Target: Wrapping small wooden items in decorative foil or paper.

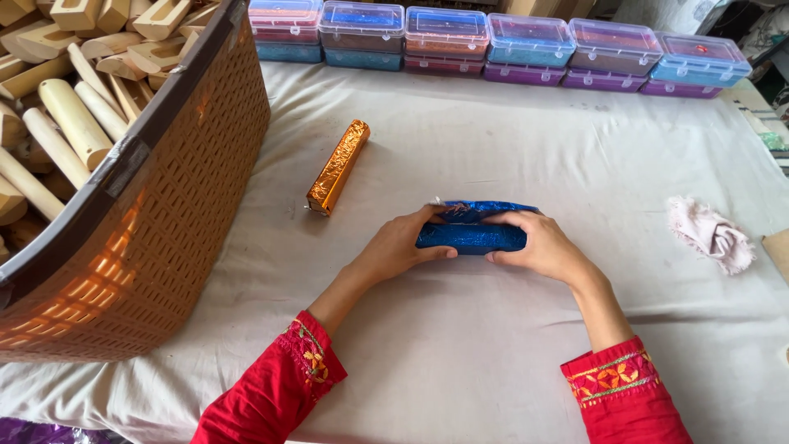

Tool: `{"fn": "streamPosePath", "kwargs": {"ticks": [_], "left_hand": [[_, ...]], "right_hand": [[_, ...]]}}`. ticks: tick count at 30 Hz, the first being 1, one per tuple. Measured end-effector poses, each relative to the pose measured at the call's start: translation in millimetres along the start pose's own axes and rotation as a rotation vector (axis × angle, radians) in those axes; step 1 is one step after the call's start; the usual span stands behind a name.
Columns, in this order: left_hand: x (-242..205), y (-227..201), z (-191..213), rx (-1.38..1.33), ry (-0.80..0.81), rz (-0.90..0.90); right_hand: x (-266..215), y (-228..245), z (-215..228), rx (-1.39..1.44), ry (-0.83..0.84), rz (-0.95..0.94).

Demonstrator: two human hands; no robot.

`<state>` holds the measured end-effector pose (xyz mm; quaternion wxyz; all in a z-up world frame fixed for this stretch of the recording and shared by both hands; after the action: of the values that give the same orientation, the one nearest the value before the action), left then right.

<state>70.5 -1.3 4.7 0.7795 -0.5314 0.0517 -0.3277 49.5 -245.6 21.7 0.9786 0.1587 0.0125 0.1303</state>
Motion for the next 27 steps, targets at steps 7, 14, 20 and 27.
{"fn": "streamPosePath", "kwargs": {"ticks": [7, 14, 20, 27], "left_hand": [[3.4, 35.3, 5.9, -0.057, -0.165, 0.139], [9.6, 44.2, -5.3, -0.070, -0.302, -0.004], [6.5, 26.8, -6.7, -0.205, -0.232, 0.142], [6.8, 24.5, -9.4, -0.254, -0.196, 0.198]], "right_hand": [[-0.8, 2.2, 3.6, 0.090, -0.012, -0.090], [-1.4, -3.7, 1.1, 0.037, 0.016, -0.176], [-2.8, -0.2, 2.7, 0.014, 0.031, -0.218], [-4.4, -1.3, 3.0, 0.017, 0.035, -0.230]]}}
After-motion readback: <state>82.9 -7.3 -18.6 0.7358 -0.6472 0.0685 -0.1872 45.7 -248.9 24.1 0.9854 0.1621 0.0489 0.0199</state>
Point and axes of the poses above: each hand's wrist, its own x-axis towards the middle knuckle, its own z-axis out of the back of the hand, y = z × x, the point moved 3 cm from there along x, towards the middle knuckle, and after that the axes turned 13 degrees about -x, right-handed, at the moved point
